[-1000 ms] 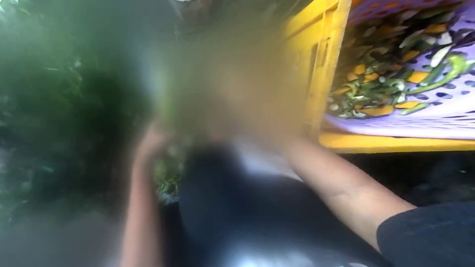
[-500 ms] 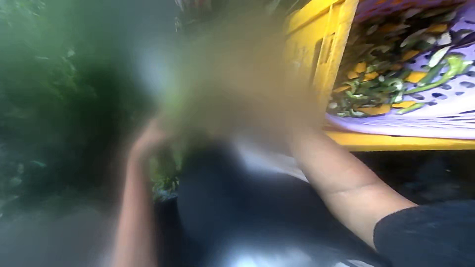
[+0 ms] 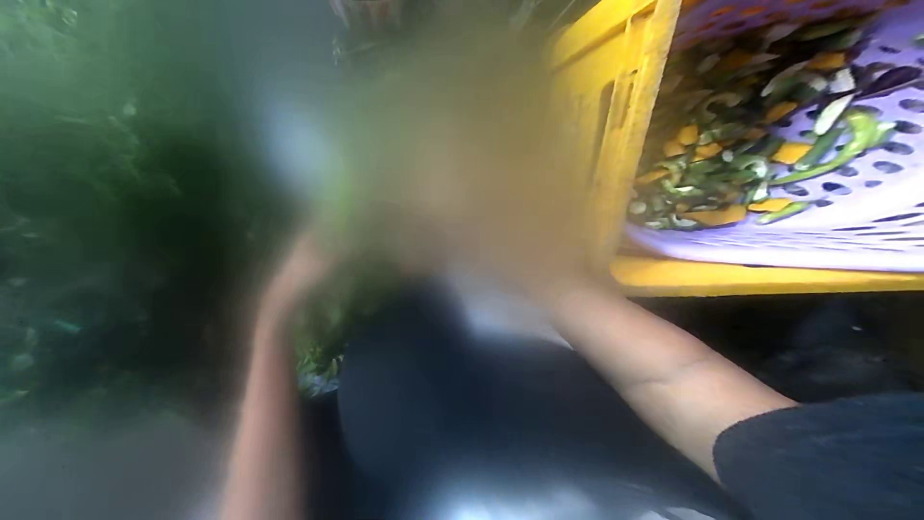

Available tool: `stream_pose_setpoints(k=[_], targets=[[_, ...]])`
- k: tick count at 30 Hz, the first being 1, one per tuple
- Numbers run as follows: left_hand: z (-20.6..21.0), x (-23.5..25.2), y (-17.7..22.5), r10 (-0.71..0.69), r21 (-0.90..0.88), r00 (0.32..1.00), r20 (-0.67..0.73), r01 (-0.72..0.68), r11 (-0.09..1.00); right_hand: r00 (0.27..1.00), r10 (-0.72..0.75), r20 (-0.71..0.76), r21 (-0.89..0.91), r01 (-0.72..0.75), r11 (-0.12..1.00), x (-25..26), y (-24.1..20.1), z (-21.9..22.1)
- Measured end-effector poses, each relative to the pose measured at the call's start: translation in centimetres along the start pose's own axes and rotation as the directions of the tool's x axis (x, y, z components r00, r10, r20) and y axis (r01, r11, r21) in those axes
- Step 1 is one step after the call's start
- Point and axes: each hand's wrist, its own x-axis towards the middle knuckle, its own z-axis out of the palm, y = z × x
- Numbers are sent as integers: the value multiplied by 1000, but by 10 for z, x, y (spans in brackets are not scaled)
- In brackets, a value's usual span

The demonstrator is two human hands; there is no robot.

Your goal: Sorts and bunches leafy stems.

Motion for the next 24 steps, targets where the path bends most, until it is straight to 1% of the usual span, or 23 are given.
stream_pose_setpoints(k=[2,4,6,7,8,9,10,11,12,13,14,16,17,18,19,20,21,22,24], targets=[[8,-2,7,9,160,999,-37,-3,987,988,137,67,-62,-133,989,0,-12,10],[20,-5,18,21,306,997,-80,5,952,953,254,167,-140,-232,963,4,-24,11],[29,-9,27,79,443,992,-97,-28,896,957,245,153,-226,-208,952,4,-14,17],[30,-10,28,118,512,988,-96,-52,858,961,247,128,-260,-208,943,7,-12,11],[31,-12,28,149,576,984,-94,-68,814,947,295,127,-282,-251,926,14,-18,-6],[31,-15,29,167,638,981,-97,-68,767,867,438,238,-272,-373,887,25,-30,-36],[31,-18,29,170,704,978,-119,-37,710,827,508,239,-259,-450,854,34,-28,-56],[31,-19,28,164,770,973,-160,19,637,830,529,175,-268,-477,837,38,-15,-65],[32,-19,27,156,819,966,-206,83,568,855,507,108,-304,-457,836,41,0,-69],[33,-18,25,151,852,959,-241,134,507,888,455,73,-323,-411,853,41,9,-72],[33,-15,23,134,875,956,-262,177,452,920,383,79,-341,-336,878,38,11,-73],[35,-11,25,124,903,959,-256,191,384,975,146,167,-320,-87,944,26,-12,-69],[37,-9,28,124,914,963,-241,182,362,981,2,195,-303,59,951,17,-21,-55],[39,-7,32,127,924,966,-224,170,341,976,-157,153,-292,197,936,7,-19,-26],[41,-6,37,138,934,969,-204,151,324,957,-264,124,-261,288,921,-2,-19,0],[42,-6,41,152,941,970,-188,133,312,938,-316,143,-218,342,914,-7,-24,18],[43,-6,44,179,947,968,-174,115,300,927,-341,157,-183,367,912,-9,-27,27],[43,-7,46,201,952,965,-167,104,289,927,-349,141,-180,370,911,-7,-28,32],[41,-12,48,231,951,959,-164,92,294,937,-349,31,-266,344,900,7,-20,27]])
